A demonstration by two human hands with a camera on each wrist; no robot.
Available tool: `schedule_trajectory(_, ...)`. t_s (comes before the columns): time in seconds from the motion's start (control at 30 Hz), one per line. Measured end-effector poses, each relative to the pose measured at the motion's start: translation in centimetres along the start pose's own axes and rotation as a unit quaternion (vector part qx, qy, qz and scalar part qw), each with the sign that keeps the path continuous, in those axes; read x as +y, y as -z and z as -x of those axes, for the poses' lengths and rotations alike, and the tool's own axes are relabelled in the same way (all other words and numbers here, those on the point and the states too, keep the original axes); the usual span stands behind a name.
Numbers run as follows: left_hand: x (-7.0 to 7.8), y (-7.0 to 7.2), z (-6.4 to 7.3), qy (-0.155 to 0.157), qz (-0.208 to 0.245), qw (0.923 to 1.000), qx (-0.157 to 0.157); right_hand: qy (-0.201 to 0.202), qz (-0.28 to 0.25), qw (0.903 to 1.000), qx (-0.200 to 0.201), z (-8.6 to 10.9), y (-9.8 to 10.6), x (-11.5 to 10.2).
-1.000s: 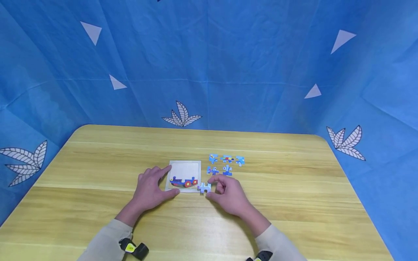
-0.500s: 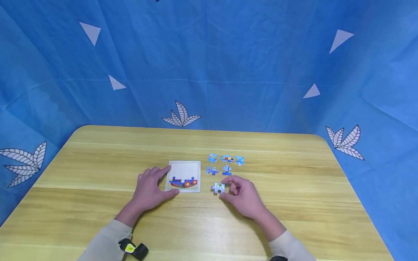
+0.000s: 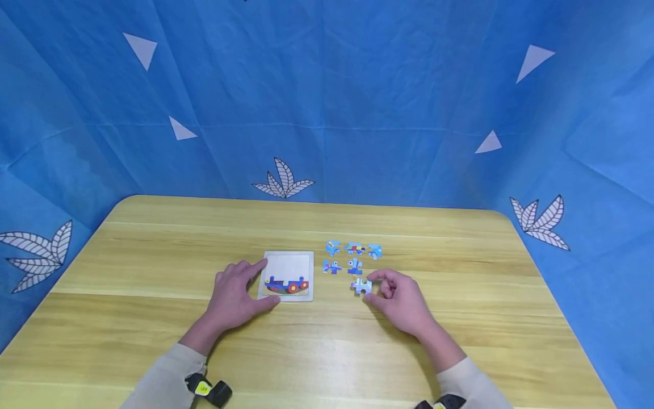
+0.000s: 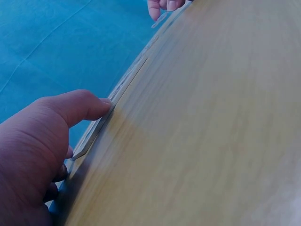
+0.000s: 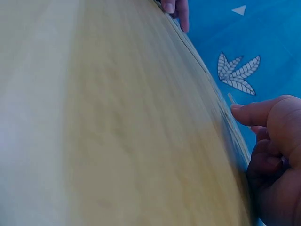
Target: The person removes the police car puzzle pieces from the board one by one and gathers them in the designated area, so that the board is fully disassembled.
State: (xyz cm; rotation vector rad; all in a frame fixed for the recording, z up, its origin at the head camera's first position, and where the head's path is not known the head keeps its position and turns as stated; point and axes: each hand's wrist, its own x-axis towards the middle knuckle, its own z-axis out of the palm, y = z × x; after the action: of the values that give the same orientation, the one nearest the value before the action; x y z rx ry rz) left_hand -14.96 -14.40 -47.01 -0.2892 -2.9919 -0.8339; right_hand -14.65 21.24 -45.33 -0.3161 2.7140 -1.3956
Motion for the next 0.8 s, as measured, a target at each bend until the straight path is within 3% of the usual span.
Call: schedule_trajectory(0.8,-0.1,0.0,0.1,-0.006,0.000,1.0000,0.008,-0.036,0.039,0.9986,-0.002,-2.9,2.3,1.4)
